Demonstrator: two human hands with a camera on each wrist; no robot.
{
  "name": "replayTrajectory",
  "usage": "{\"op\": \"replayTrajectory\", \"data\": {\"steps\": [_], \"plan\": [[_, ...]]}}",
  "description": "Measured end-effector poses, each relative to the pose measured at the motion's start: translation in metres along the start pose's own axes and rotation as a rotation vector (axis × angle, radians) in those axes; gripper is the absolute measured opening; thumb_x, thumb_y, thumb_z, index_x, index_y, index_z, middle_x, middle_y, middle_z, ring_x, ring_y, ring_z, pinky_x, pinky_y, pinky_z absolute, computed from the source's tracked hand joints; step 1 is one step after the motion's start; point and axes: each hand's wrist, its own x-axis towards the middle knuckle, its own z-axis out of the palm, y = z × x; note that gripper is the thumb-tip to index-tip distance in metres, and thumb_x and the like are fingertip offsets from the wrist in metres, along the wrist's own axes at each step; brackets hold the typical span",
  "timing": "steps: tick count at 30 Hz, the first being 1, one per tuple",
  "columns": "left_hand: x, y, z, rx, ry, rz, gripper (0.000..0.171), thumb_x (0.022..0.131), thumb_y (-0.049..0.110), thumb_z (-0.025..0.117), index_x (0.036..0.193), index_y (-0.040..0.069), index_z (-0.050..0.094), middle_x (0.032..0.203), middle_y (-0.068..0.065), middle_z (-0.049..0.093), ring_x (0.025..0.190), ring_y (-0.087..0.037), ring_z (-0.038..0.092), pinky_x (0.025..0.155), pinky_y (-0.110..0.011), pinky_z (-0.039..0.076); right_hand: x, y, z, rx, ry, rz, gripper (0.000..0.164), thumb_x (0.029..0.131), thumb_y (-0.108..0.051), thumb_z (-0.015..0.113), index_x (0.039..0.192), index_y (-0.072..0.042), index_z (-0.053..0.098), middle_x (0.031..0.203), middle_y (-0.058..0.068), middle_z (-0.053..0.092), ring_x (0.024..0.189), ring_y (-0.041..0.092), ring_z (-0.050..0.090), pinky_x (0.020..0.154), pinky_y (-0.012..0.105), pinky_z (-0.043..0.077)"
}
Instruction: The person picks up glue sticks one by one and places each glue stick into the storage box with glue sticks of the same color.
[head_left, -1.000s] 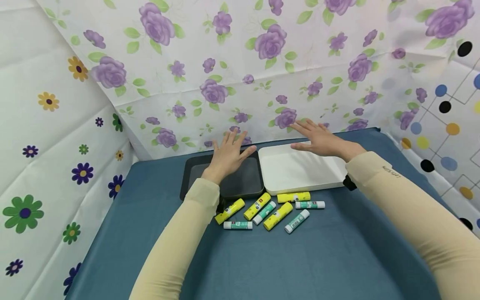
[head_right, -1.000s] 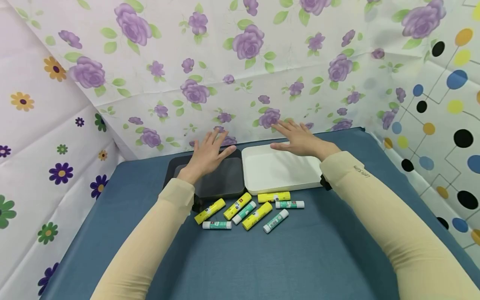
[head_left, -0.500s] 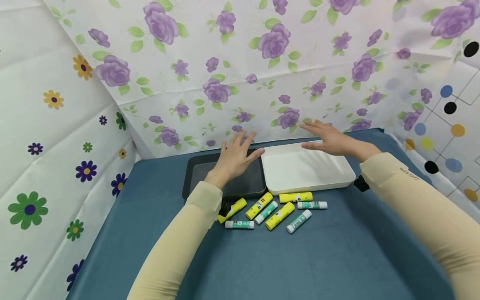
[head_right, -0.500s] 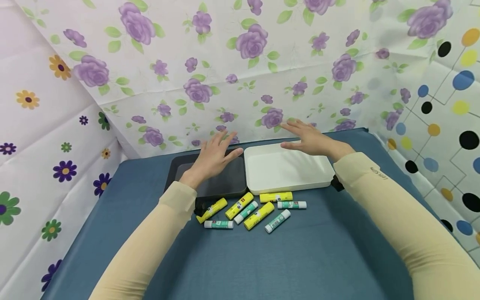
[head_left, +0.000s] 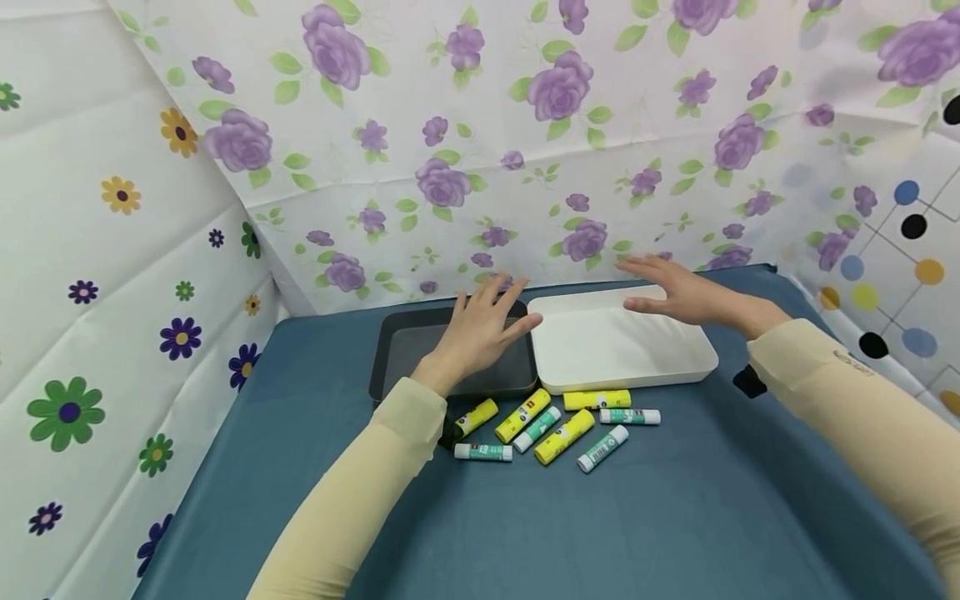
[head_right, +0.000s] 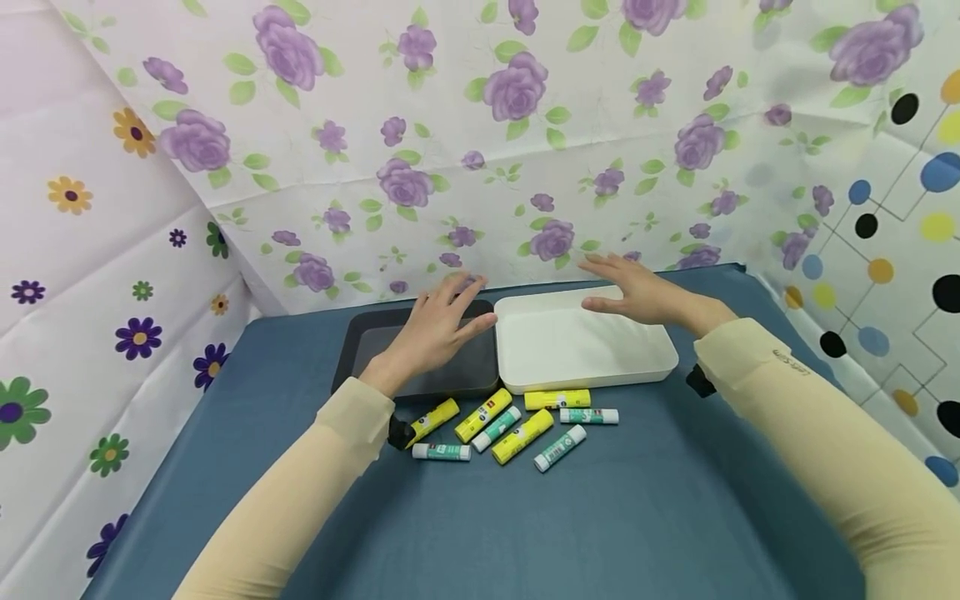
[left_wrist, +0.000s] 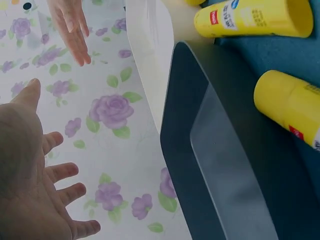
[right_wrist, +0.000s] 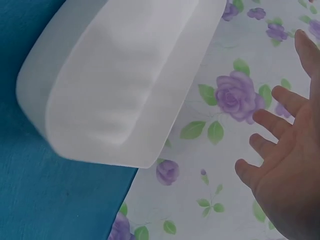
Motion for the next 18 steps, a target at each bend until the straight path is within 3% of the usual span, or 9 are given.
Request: {"op": "replayTrajectory", "data": {"steps": [7,18], "plan": [[-0.01,0.003,0.005,-0.003,-0.003,0.052,0.074,0.106,0.064,0.042,0.168,0.029,0.022,0.173,-0.009,0.018,0.158,-0.031,0.018,0.124,-0.064,0.011,-0.006,0.007,0.001,0.002,0.005,-0.013,0.079,0.103,-0.038,0.067,0.165,-0.009,0.029,0.169,0.025,0.018,0.156,0.051,0.005,0.115,0.078,0.011],[-0.021,0.007,0.01,-0.018,-0.009,0.077,0.074,0.106,0.063,0.043,0.168,0.028,0.021,0.172,-0.009,0.02,0.158,-0.031,0.02,0.124,-0.063,0.013,-0.015,0.01,0.003,0.008,0.022,0.007,0.075,0.104,-0.039,0.066,0.164,-0.011,0.032,0.169,0.025,0.022,0.155,0.051,0.011,0.115,0.076,0.016]]}}
